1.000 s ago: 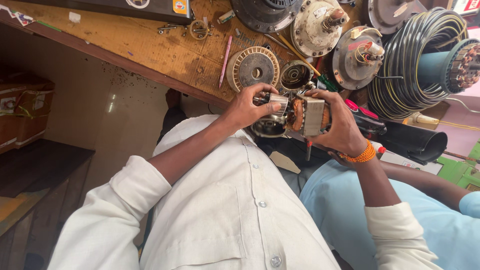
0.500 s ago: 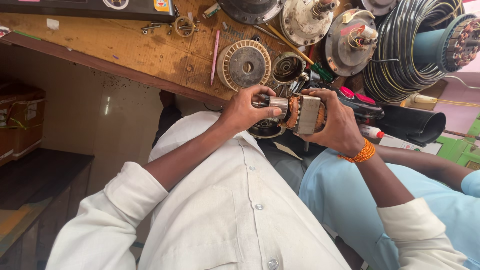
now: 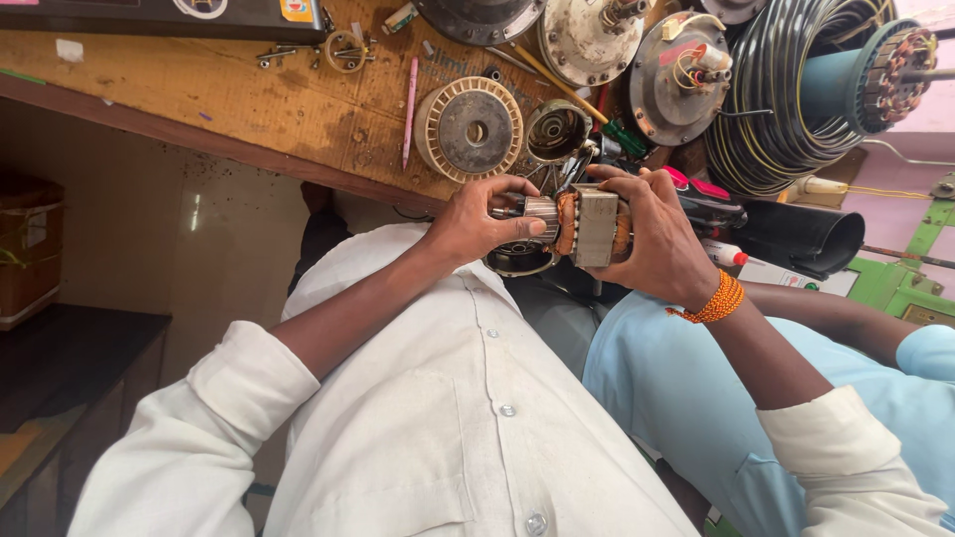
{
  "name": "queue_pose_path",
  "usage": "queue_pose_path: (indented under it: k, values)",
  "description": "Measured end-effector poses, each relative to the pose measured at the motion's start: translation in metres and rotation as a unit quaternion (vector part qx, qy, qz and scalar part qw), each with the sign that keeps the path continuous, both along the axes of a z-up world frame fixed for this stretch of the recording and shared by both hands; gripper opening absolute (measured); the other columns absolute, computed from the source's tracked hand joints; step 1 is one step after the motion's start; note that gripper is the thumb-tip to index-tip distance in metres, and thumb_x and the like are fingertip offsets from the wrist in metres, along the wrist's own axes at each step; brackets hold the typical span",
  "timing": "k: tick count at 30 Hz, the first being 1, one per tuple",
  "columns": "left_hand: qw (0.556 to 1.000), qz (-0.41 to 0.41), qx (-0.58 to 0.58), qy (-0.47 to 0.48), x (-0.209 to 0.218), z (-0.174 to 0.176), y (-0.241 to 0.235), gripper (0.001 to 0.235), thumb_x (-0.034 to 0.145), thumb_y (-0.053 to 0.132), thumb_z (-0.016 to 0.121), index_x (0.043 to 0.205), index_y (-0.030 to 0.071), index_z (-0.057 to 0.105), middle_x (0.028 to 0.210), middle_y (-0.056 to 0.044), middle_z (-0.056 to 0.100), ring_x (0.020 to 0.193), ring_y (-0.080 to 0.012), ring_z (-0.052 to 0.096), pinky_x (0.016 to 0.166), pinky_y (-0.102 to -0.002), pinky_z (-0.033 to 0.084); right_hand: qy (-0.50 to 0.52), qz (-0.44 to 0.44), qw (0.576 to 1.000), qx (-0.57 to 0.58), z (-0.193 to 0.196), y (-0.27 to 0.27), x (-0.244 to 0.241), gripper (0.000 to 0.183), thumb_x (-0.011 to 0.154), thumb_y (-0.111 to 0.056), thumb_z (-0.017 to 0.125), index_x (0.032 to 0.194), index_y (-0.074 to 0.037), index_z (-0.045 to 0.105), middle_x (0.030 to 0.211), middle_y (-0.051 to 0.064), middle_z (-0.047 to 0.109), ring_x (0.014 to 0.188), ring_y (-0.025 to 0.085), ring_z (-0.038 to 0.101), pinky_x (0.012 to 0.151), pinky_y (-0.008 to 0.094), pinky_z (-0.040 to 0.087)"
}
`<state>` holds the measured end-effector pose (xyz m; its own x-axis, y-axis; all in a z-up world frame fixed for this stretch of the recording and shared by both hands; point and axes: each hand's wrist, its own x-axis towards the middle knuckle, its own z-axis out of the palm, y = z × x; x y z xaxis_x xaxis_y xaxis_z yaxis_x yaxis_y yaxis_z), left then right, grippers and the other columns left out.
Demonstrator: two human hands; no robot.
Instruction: The person disassembles a small electrical motor, removes the rotor, and uses a power tool to clean or grind the rotor shaft. They then reassemble the motor components on the workbench.
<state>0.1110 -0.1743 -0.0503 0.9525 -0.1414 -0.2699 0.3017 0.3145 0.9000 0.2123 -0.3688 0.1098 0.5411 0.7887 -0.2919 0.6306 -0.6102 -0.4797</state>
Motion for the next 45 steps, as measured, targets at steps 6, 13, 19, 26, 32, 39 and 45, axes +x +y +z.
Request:
queue_pose_path:
  k: [6,13,19,26,32,39,45]
  values:
    - [0.999,-0.033,0.004,0.029,-0.006,-0.005,0.0,0.049,0.079,0.031,0.085,0.12,0.008,0.07,0.11,-0.005,0.077,0.105,-0.0161,0.073,0.088,-0.031,0.058,-0.043,0.069,0.993,-0.092,-0.004,0.011,-0.008,0.084,0.058,-0.021,0.09,0.128,-0.001,0.05,0.135,0.011,0.057,0.116,0.034,0.053,0.102,0.042,0.048]
    - [0.989,-0.025,0.134,0.052,-0.002,0.02,0.009,0.051,0.075,0.031,0.088,0.118,0.011,0.072,0.106,-0.006,0.08,0.102,-0.0161,0.076,0.088,-0.031,0.059,-0.083,0.033,0.995,-0.045,-0.011,0.008,-0.011,0.086,0.057,-0.029,0.093,0.124,0.003,0.05,0.128,0.016,0.056,0.116,0.034,0.056,0.098,0.043,0.05]
    - [0.992,-0.009,0.128,0.003,0.001,0.031,0.013,0.054,0.074,0.031,0.09,0.12,0.012,0.069,0.111,-0.005,0.078,0.109,-0.0187,0.074,0.09,-0.035,0.06,-0.086,0.018,0.996,-0.011,-0.019,0.0,-0.01,0.089,0.057,-0.032,0.096,0.124,0.002,0.049,0.129,0.016,0.057,0.117,0.034,0.06,0.094,0.044,0.052]
    - [0.983,0.016,0.182,-0.036,0.007,0.033,0.01,0.063,0.068,0.04,0.092,0.117,0.011,0.065,0.107,-0.005,0.074,0.104,-0.0192,0.074,0.083,-0.034,0.062,-0.089,0.001,0.995,0.04,-0.029,-0.013,-0.007,0.09,0.057,-0.031,0.098,0.125,0.0,0.048,0.13,0.016,0.059,0.117,0.035,0.062,0.096,0.044,0.053]
    - [0.986,-0.061,0.155,-0.021,0.033,0.026,0.017,0.056,0.071,0.034,0.091,0.118,0.013,0.07,0.102,-0.004,0.076,0.1,-0.0138,0.075,0.085,-0.03,0.061,-0.08,-0.045,0.991,0.102,-0.041,-0.022,-0.005,0.09,0.059,-0.028,0.099,0.125,-0.001,0.044,0.13,0.017,0.06,0.118,0.034,0.063,0.098,0.044,0.053]
    - [0.997,-0.047,0.058,-0.015,0.034,0.02,0.011,0.05,0.077,0.02,0.089,0.122,0.006,0.071,0.106,-0.004,0.075,0.095,-0.0096,0.071,0.084,-0.027,0.061,-0.079,-0.062,0.988,0.116,-0.042,-0.03,-0.004,0.088,0.059,-0.027,0.099,0.125,-0.001,0.046,0.128,0.016,0.061,0.118,0.034,0.063,0.098,0.044,0.052]
    - [0.989,-0.031,-0.091,0.112,0.037,0.015,-0.001,0.045,0.08,0.017,0.085,0.119,0.001,0.07,0.104,-0.007,0.075,0.092,-0.0114,0.071,0.076,-0.026,0.063,-0.089,-0.034,0.991,0.095,-0.041,-0.03,0.004,0.086,0.059,-0.028,0.098,0.125,-0.002,0.049,0.128,0.015,0.061,0.117,0.034,0.062,0.097,0.044,0.052]
